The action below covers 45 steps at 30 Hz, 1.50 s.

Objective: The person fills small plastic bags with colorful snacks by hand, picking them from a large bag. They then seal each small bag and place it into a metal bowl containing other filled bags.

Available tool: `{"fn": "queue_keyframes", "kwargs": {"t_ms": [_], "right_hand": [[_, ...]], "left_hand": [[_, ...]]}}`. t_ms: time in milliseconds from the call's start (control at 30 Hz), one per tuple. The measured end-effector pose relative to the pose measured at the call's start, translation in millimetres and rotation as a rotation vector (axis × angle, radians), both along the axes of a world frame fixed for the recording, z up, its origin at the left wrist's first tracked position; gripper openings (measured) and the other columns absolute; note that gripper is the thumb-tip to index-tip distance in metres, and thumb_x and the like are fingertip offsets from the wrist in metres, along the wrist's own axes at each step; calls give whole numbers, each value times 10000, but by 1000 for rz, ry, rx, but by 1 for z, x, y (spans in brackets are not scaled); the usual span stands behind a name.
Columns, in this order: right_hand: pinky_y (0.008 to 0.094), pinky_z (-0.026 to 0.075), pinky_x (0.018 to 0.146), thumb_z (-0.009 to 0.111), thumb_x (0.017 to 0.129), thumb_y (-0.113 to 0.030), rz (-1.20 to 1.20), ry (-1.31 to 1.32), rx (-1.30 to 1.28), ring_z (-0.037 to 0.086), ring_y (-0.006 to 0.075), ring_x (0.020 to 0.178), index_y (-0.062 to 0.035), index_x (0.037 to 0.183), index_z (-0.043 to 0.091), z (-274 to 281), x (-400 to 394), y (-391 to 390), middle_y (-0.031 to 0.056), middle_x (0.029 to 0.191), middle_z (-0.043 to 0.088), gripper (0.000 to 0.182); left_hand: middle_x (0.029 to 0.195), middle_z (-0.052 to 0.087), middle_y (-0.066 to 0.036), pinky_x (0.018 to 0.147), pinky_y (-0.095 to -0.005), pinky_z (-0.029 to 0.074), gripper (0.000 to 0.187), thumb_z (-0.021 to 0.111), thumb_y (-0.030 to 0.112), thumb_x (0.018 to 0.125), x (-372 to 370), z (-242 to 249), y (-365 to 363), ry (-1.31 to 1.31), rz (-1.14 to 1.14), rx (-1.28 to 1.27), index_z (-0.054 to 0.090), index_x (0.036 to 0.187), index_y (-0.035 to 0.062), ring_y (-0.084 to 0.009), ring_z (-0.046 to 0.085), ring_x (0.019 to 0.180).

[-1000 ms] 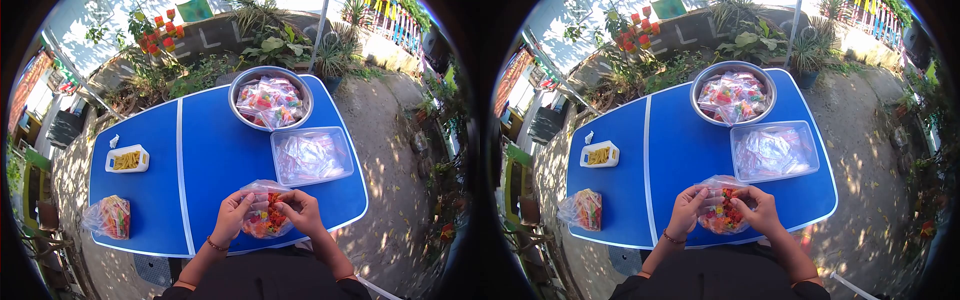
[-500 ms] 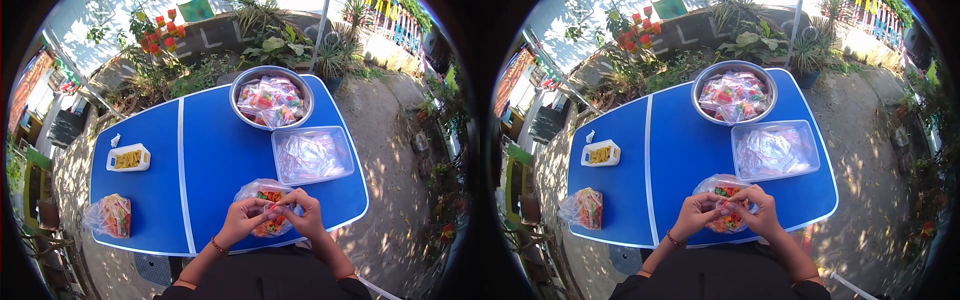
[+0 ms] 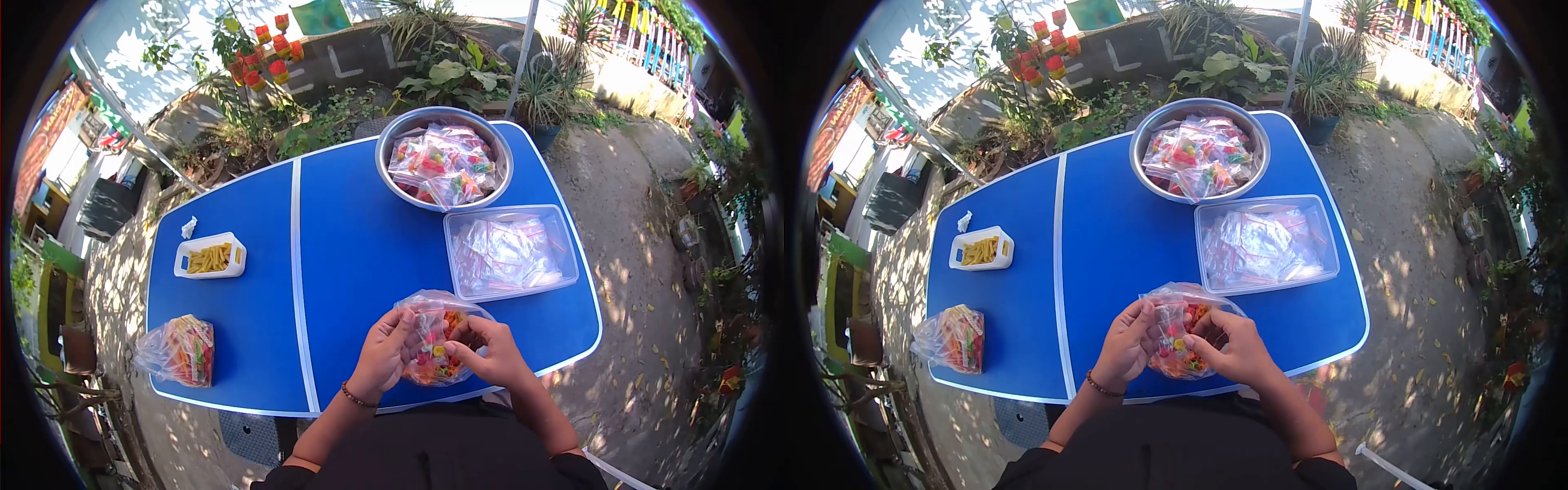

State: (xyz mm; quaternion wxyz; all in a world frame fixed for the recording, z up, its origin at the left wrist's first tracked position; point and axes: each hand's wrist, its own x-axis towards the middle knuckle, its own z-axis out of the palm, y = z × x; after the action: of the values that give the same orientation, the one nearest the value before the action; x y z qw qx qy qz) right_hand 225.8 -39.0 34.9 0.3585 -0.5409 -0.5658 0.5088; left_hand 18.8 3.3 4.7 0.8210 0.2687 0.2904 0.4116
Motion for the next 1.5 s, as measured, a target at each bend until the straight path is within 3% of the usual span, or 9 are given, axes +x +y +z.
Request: {"fn": "queue_keyframes", "kwargs": {"t_ms": [200, 300, 400, 500, 800, 1000, 1133, 1233, 1500], "right_hand": [[252, 507, 604, 754, 881, -175, 103, 19, 39, 611, 64, 661, 12, 888, 707, -17, -3, -1, 55, 747, 699, 193], [249, 504, 607, 743, 887, -153, 56, 57, 35, 604, 55, 668, 12, 897, 711, -22, -2, -1, 49, 745, 696, 169], [246, 502, 611, 735, 894, -142, 19, 91, 5, 604, 54, 674, 15, 910, 707, -24, 1, -1, 38, 747, 691, 160], [243, 501, 614, 734, 897, -140, 6, 115, -2, 607, 56, 675, 19, 928, 701, -24, 1, -2, 31, 754, 687, 166], [217, 518, 645, 706, 907, -79, 50, 87, 10, 625, 44, 723, 48, 966, 683, -21, 3, -2, 31, 818, 687, 142], [219, 525, 689, 688, 920, -70, 46, 131, -37, 628, 53, 777, 53, 977, 676, -22, 4, -3, 32, 856, 682, 136], [244, 526, 653, 689, 906, -89, 10, 152, 3, 641, 67, 713, 35, 955, 699, -25, 1, -3, 40, 786, 701, 134], [220, 525, 700, 681, 926, -67, 48, 138, -37, 627, 53, 793, 56, 981, 673, -23, 3, -3, 28, 859, 678, 135], [223, 529, 706, 671, 931, -61, 54, 132, -39, 631, 55, 796, 55, 987, 672, -24, 3, -3, 32, 860, 681, 130]], "left_hand": [[1304, 615, -201, 987, -432, 560, 366, 437, 262, 1086, 0, 0, -2, 22, 3, -7, 499, 1332, -2, -284, 647, 1182], [1303, 617, -185, 1004, -416, 551, 363, 545, 176, 1043, -3, 9, -1, 37, -19, -24, 487, 1355, 0, -264, 641, 1191], [1299, 619, -170, 1019, -401, 541, 486, 674, 47, 936, -4, 8, -3, 196, -87, 218, 475, 1378, 3, -246, 636, 1194], [1293, 620, -160, 1031, -386, 530, 615, 746, -42, 840, -4, 9, -3, 203, -93, 179, 470, 1387, 4, -235, 629, 1197], [1316, 610, -177, 1046, -402, 523, 536, 671, -2, 902, -4, 10, -3, 222, -136, 237, 471, 1398, -21, -240, 626, 1206], [1324, 610, -193, 1031, -427, 536, 501, 612, 24, 931, -6, 6, -3, 158, -98, 95, 467, 1408, -25, -258, 634, 1205], [1323, 612, -187, 1024, -417, 540, 528, 634, 20, 913, -7, 4, -3, 173, -115, 170, 464, 1411, -25, -246, 638, 1197], [1324, 613, -181, 1023, -406, 539, 560, 666, 16, 892, -7, 5, -2, 188, -126, 235, 462, 1411, -27, -238, 637, 1197], [1314, 619, -166, 1015, -383, 542, 587, 698, 11, 873, -7, 2, -2, 176, -127, 227, 465, 1410, -26, -223, 637, 1189]]}}
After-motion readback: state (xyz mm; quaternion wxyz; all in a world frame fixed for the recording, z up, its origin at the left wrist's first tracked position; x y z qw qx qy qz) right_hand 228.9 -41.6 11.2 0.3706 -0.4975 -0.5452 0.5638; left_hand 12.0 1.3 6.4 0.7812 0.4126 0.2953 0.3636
